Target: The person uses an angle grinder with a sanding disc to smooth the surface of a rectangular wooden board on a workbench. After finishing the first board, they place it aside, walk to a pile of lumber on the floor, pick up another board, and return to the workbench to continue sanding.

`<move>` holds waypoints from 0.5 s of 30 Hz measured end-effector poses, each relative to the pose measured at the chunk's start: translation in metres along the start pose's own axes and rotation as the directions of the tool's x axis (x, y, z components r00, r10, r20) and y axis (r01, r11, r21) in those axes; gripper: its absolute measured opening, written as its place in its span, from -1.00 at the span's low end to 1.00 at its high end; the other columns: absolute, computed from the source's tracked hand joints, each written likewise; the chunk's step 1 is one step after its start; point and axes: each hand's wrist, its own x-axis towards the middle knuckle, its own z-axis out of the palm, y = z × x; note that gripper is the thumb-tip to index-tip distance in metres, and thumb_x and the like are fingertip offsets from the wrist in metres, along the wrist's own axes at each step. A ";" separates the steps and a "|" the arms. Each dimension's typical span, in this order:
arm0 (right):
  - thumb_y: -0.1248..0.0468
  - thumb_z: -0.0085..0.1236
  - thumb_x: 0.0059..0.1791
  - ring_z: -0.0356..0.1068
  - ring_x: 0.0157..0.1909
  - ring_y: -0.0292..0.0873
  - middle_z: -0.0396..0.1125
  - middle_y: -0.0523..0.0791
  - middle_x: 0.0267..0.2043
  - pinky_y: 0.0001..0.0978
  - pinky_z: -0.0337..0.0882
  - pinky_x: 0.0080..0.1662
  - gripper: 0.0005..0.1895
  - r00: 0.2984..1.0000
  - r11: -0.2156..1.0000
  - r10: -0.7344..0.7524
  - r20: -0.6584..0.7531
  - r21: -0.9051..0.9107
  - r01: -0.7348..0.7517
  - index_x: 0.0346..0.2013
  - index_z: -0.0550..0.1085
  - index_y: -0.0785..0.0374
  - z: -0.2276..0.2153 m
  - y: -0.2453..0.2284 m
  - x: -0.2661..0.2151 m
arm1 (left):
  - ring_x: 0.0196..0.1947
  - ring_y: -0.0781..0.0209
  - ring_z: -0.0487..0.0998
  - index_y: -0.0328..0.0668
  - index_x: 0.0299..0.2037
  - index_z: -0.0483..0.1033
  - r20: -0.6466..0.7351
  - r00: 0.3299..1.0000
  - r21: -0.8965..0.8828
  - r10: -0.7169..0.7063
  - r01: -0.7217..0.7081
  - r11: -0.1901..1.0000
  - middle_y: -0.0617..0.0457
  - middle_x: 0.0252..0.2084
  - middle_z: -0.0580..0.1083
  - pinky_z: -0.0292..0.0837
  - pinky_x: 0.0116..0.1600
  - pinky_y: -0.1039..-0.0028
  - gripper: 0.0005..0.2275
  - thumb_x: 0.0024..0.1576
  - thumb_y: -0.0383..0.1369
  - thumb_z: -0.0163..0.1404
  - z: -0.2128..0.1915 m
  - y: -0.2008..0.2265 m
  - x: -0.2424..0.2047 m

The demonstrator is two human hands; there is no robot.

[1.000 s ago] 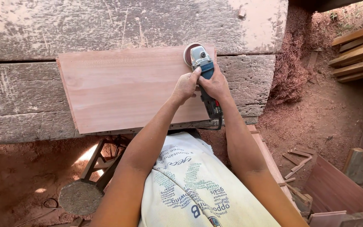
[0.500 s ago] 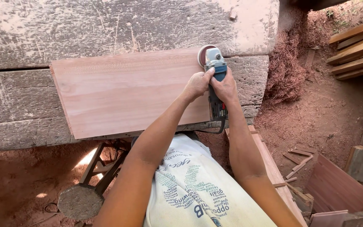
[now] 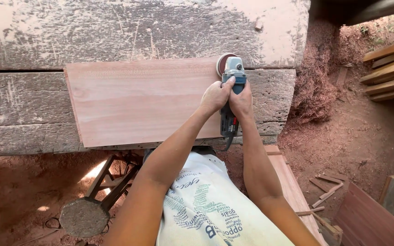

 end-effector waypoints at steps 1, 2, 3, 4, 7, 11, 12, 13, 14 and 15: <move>-0.07 0.33 -0.11 0.53 -0.09 -0.06 0.48 0.03 -0.09 -0.20 0.51 -0.04 -0.32 1.000 1.000 -0.002 0.002 -0.001 0.002 0.10 0.38 0.31 0.003 -0.001 0.001 | -0.19 -0.10 0.67 -0.44 -0.22 0.61 -0.002 1.000 -0.002 0.000 0.000 1.000 -0.31 -0.29 0.61 0.49 -0.03 0.19 -0.36 0.14 0.17 -0.13 -0.003 -0.002 0.001; -0.08 0.32 -0.10 0.53 -0.08 -0.05 0.49 0.04 -0.09 -0.20 0.50 -0.04 -0.33 1.000 0.999 -0.007 0.007 -0.048 0.008 0.11 0.38 0.29 0.007 -0.003 0.001 | -0.19 -0.08 0.68 -0.45 -0.21 0.60 -0.015 1.000 -0.025 -0.001 0.001 1.000 -0.29 -0.28 0.61 0.50 -0.04 0.20 -0.36 0.14 0.17 -0.13 -0.008 -0.005 0.001; -0.09 0.31 -0.09 0.54 -0.07 -0.04 0.49 0.04 -0.08 -0.19 0.50 -0.03 -0.34 1.000 0.995 -0.015 0.011 -0.098 0.016 0.12 0.39 0.27 0.010 -0.005 0.003 | -0.19 -0.05 0.68 -0.46 -0.19 0.60 -0.026 1.000 -0.051 -0.001 0.000 0.999 -0.28 -0.28 0.62 0.51 -0.04 0.22 -0.35 0.13 0.17 -0.12 -0.011 -0.007 0.003; -0.09 0.31 -0.09 0.54 -0.07 -0.04 0.49 0.04 -0.08 -0.19 0.50 -0.03 -0.34 1.000 0.995 -0.019 0.011 -0.102 0.020 0.12 0.39 0.27 0.014 -0.003 0.003 | -0.19 -0.05 0.68 -0.46 -0.19 0.60 -0.028 1.000 -0.056 0.001 -0.003 0.998 -0.28 -0.28 0.62 0.51 -0.04 0.22 -0.35 0.13 0.17 -0.12 -0.015 -0.009 0.004; -0.09 0.25 -0.04 0.52 -0.02 -0.01 0.47 0.05 -0.02 -0.18 0.48 -0.01 -0.35 0.997 0.992 -0.078 0.028 -0.097 0.080 0.17 0.37 0.26 0.026 -0.006 0.000 | -0.18 0.01 0.66 -0.48 -0.18 0.61 0.024 0.999 -0.081 -0.036 0.038 0.996 -0.24 -0.24 0.62 0.50 -0.06 0.25 -0.35 0.17 0.16 -0.14 -0.028 -0.016 0.003; -0.08 0.26 -0.07 0.54 -0.07 -0.03 0.48 0.06 -0.07 -0.19 0.50 -0.04 -0.35 0.999 0.988 0.035 0.021 -0.151 -0.032 0.12 0.36 0.28 0.038 -0.024 -0.009 | -0.23 0.08 0.65 -0.50 -0.15 0.58 0.073 0.997 -0.165 -0.012 0.024 0.986 -0.21 -0.26 0.62 0.51 -0.12 0.29 -0.38 0.16 0.12 -0.12 -0.043 -0.025 0.002; -0.07 0.25 -0.05 0.54 -0.07 -0.05 0.49 0.06 -0.07 -0.20 0.50 -0.04 -0.38 0.997 0.983 0.067 0.036 -0.172 -0.060 0.11 0.37 0.28 0.041 -0.026 -0.009 | -0.23 0.11 0.65 -0.50 -0.15 0.58 0.076 0.997 -0.166 -0.022 0.034 0.986 -0.20 -0.25 0.61 0.51 -0.12 0.30 -0.38 0.17 0.11 -0.11 -0.046 -0.028 0.004; -0.07 0.25 -0.05 0.54 -0.07 -0.05 0.49 0.06 -0.07 -0.20 0.50 -0.04 -0.38 0.997 0.982 0.069 0.033 -0.179 -0.062 0.11 0.37 0.28 0.045 -0.034 -0.012 | -0.23 0.11 0.65 -0.50 -0.15 0.58 0.081 0.996 -0.170 -0.022 0.035 0.985 -0.20 -0.25 0.61 0.51 -0.12 0.30 -0.38 0.17 0.11 -0.11 -0.053 -0.030 0.003; -0.04 0.23 -0.06 0.54 -0.09 -0.08 0.49 0.04 -0.07 -0.23 0.51 -0.05 -0.23 0.998 0.992 0.025 0.065 -0.128 -0.017 0.30 0.14 0.20 0.050 -0.043 -0.016 | -0.24 0.10 0.65 -0.50 -0.15 0.57 0.076 0.997 -0.191 -0.008 0.022 0.981 -0.20 -0.27 0.61 0.51 -0.14 0.30 -0.39 0.17 0.11 -0.10 -0.059 -0.032 0.003; -0.01 0.22 -0.06 0.53 -0.10 -0.11 0.48 0.02 -0.08 -0.26 0.52 -0.06 -0.03 0.995 0.997 -0.016 0.098 -0.077 0.024 0.49 -0.08 0.11 0.055 -0.050 -0.021 | -0.25 0.10 0.64 -0.50 -0.16 0.57 0.072 0.997 -0.214 0.001 0.015 0.977 -0.20 -0.28 0.61 0.51 -0.16 0.31 -0.39 0.16 0.11 -0.10 -0.065 -0.036 0.001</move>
